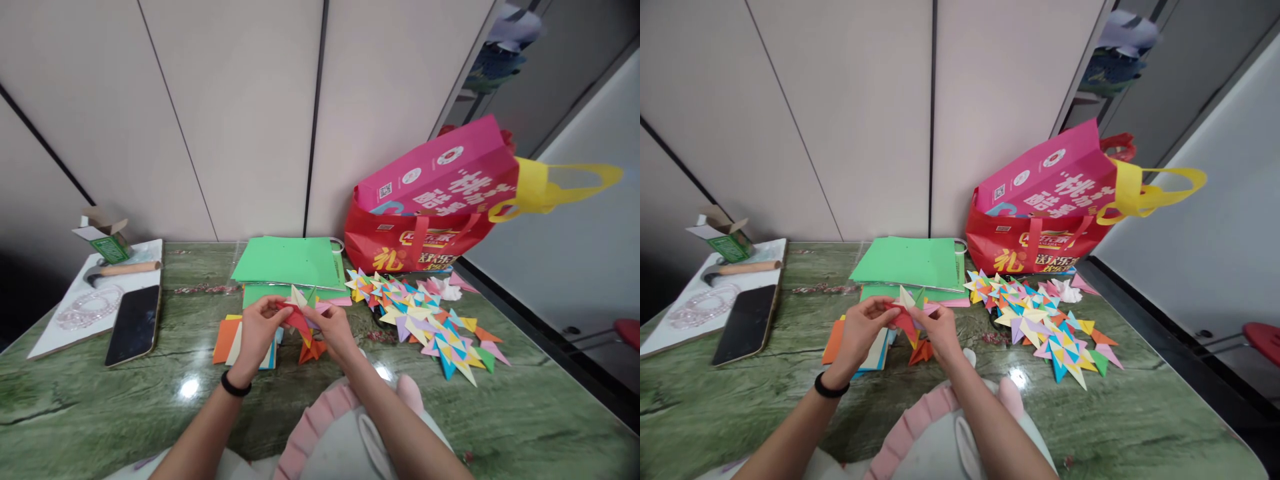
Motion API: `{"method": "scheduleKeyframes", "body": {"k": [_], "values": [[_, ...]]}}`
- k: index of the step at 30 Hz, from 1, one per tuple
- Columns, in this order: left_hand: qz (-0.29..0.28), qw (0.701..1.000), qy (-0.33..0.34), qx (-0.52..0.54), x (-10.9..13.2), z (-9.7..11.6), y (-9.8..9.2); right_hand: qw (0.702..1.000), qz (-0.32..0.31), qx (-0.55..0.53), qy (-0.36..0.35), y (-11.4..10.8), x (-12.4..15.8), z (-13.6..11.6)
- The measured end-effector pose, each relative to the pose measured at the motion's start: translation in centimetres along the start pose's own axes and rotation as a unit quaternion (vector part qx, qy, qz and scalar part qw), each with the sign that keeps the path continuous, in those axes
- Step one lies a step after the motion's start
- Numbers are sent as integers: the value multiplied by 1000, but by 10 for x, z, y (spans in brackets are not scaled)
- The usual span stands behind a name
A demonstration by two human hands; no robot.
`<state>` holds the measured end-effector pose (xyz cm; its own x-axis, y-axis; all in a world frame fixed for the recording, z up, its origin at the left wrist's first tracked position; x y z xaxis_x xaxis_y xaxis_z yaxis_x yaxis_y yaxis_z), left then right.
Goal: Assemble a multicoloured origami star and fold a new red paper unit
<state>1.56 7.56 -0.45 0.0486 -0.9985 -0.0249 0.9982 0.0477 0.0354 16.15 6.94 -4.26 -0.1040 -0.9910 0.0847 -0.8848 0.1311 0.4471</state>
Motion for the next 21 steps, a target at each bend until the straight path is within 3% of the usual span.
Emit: {"method": "scheduleKeyframes", "body": {"k": [8,21], "values": [[12,1000,15,-7,-1,1,-3,999,-41,-14,29,6,3,0],[34,999,12,15,1,0,-3,999,-22,-31,19,4,2,-2]]}}
Point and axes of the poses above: each hand's wrist, its own x-axis away from the middle knuckle, its own y-axis out of the palm, z = x × y, the point moved 7 cm from there along -x, towards the middle knuckle, and after that the axes turned 1 degree about -x, right-handed, at the moved point
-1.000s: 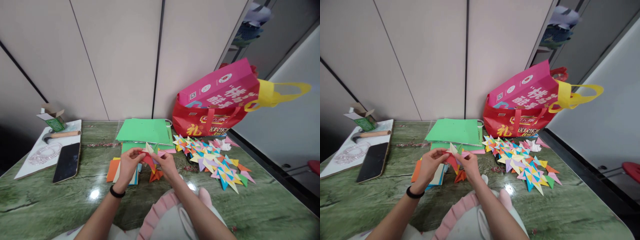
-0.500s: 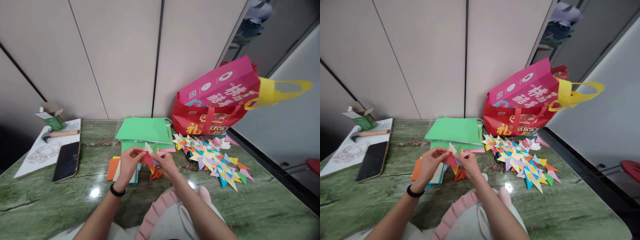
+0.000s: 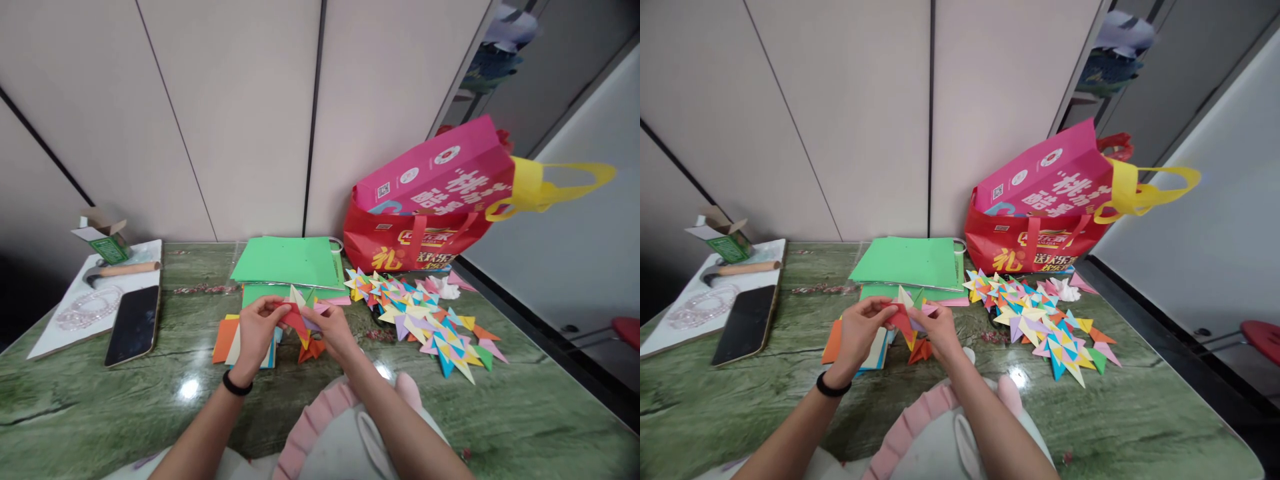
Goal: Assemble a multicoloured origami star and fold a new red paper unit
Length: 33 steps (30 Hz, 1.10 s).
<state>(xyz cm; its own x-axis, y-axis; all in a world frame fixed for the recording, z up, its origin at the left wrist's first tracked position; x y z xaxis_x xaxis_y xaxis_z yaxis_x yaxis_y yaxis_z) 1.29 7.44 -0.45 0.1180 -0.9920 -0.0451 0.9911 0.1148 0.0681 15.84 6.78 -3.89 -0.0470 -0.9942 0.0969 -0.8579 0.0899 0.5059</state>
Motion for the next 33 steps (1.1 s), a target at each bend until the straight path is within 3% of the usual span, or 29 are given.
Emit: {"method": "scheduleKeyframes", "body": {"k": [16,20,25,33], "values": [[-13,1000,6,-9,0,1,2,997,-37,70,-6,2,0,-2],[-19,998,5,-63,-1,2,1,996,-37,77,4,2,0,-2],[-32,988,66,-138,-4,12,0,995,-38,90,17,-1,-1,2],[-61,993,41,-88,-3,4,4,992,-36,118,15,-4,-1,2]]}}
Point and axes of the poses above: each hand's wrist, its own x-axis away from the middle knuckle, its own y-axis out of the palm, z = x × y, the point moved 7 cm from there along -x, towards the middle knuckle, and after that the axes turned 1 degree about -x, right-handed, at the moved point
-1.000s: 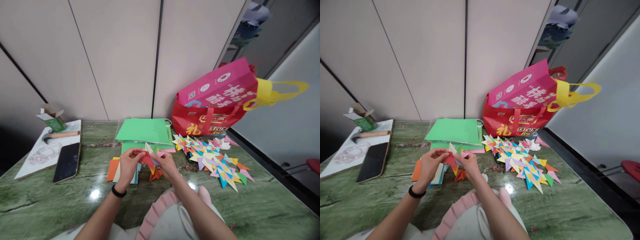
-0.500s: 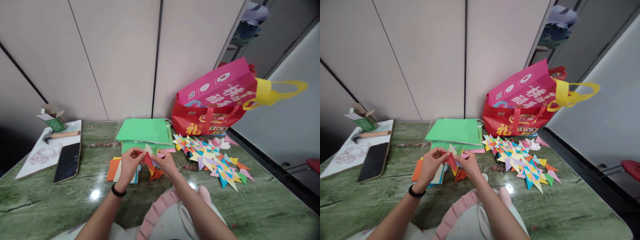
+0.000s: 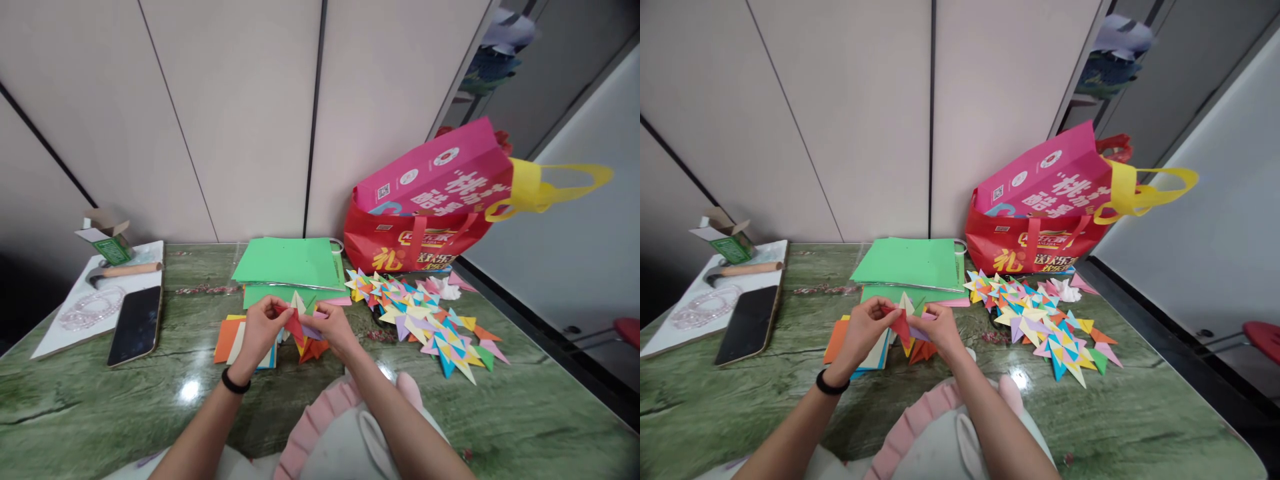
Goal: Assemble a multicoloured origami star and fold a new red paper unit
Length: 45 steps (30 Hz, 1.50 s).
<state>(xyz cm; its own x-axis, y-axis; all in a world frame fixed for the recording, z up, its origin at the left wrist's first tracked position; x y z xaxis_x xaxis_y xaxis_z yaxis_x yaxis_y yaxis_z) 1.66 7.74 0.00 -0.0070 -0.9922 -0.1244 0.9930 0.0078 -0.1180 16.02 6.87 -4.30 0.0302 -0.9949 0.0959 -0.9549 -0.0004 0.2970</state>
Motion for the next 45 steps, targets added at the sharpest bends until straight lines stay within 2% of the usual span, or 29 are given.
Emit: {"method": "scheduleKeyframes", "body": {"k": [5,10,18,27,35,41,45], "values": [[-8,1000,7,-12,1,3,1,1000,-22,13,2,5,1,-3],[-52,997,34,-44,1,9,6,999,-14,47,-7,2,0,-2],[-119,992,12,-39,-1,9,8,997,9,72,-10,-5,-3,0],[-110,992,20,-54,-1,11,5,993,15,109,-34,-5,-1,-8],[-72,997,11,-36,-4,5,0,972,19,211,-103,-1,2,-22],[-100,995,-13,-8,-3,7,2,961,41,249,-115,-4,3,-25],[-109,993,-2,-41,-3,9,1,964,29,240,-110,-3,2,-24]]}}
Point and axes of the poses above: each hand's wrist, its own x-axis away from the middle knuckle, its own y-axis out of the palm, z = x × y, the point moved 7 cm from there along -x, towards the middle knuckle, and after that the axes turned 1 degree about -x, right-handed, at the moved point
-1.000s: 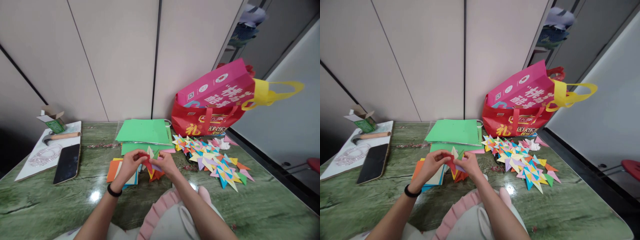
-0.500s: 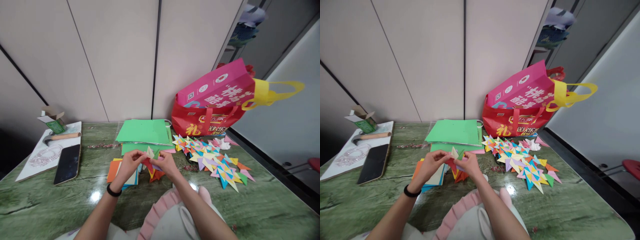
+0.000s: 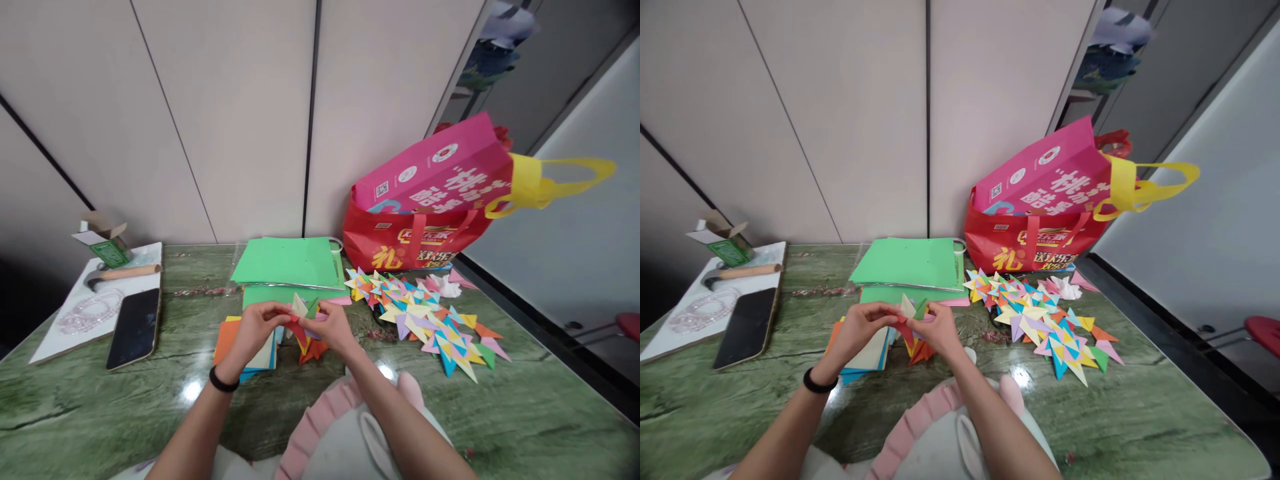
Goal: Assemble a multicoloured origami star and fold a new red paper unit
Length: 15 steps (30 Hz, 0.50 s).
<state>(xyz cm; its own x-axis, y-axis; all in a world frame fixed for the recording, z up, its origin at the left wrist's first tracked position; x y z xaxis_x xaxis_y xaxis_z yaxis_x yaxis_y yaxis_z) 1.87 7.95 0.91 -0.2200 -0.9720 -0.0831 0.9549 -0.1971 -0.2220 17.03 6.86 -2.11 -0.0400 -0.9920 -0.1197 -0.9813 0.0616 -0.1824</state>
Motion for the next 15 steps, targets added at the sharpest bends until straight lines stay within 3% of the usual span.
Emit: {"method": "scheduleKeyframes", "body": {"k": [8,15], "values": [[-5,989,73,-130,0,6,-2,1000,-18,-17,-5,4,0,5],[-19,992,67,-108,1,4,0,1000,-20,-13,-7,5,-1,6]]}}
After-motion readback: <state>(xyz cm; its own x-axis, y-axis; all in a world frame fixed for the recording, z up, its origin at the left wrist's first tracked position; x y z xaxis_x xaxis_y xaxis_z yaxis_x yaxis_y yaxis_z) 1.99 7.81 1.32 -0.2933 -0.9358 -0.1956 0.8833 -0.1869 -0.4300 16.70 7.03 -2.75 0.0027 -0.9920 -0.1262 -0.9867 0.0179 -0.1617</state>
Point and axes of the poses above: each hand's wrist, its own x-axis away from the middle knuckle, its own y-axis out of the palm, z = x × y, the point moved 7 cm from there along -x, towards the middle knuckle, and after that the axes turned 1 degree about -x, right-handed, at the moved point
